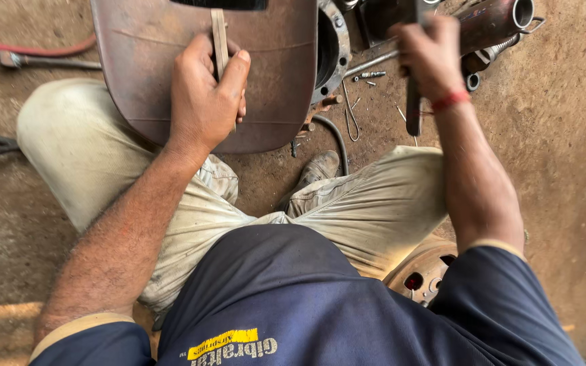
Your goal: The person sits on the ground and welds a metal rod into a circular metal part, then welds a metal plate with a rectangular cutout. They use a hammer to tap the plate and continue welding along its edges.
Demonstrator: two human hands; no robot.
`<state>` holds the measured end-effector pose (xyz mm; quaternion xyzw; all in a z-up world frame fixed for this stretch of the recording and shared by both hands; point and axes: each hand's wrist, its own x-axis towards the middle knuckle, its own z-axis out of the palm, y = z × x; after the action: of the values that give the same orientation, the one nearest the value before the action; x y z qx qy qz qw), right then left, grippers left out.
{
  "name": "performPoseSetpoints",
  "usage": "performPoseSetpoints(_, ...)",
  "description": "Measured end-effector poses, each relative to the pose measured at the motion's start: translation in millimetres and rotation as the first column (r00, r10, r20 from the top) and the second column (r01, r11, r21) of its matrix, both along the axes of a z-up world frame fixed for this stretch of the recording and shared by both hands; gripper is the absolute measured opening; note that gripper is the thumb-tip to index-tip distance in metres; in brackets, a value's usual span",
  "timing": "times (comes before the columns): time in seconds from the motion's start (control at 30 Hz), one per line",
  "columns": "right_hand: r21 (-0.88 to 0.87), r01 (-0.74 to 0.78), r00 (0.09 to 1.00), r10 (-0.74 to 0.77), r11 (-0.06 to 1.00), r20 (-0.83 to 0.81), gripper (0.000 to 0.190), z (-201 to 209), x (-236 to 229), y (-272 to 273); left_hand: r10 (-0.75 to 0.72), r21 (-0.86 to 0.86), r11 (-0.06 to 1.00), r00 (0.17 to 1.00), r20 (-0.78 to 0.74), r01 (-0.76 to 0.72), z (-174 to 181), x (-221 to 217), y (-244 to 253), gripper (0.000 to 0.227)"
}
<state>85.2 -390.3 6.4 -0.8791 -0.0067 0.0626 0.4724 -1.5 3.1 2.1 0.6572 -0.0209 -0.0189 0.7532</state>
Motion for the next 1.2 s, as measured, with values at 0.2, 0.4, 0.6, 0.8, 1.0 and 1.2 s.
performPoseSetpoints(0.2,0.374,-0.062,0.815,-0.170,0.925,0.555,0.023,-24.1,5.2,-21.1,0.007,-0.057,0.998,1.000,-0.018,-0.008,-2.9,4.3,-1.8,0.012)
performPoseSetpoints(0.4,-0.067,0.201,0.979,-0.204,0.977,-0.033,0.008,-55.9,-12.6,4.6,-0.014,-0.086,0.996,0.999,-0.036,0.011,12.3,-0.9,-11.1,0.013)
performPoseSetpoints(0.6,0.317,-0.041,0.876,-0.118,0.948,0.467,0.021,-9.9,0.1,-42.7,0.000,-0.018,1.000,1.000,0.009,0.000,1.7,-1.3,-5.5,0.014)
performPoseSetpoints(0.8,0.454,0.045,0.734,-0.337,0.890,0.589,0.018,-113.1,20.4,-39.7,0.014,-0.052,0.999,0.999,-0.049,-0.016,3.9,3.1,-8.0,0.012)
performPoseSetpoints(1.0,0.125,0.295,0.947,-0.307,0.947,0.093,0.021,-93.6,-10.7,-16.3,0.011,-0.088,0.996,1.000,0.018,-0.009,8.6,3.9,-10.2,0.015)
performPoseSetpoints(1.2,0.473,0.101,0.840,-0.329,0.875,0.431,0.011,-57.5,-12.2,-33.8,0.008,-0.081,0.997,1.000,-0.005,-0.009,-4.6,0.1,-11.7,0.015)
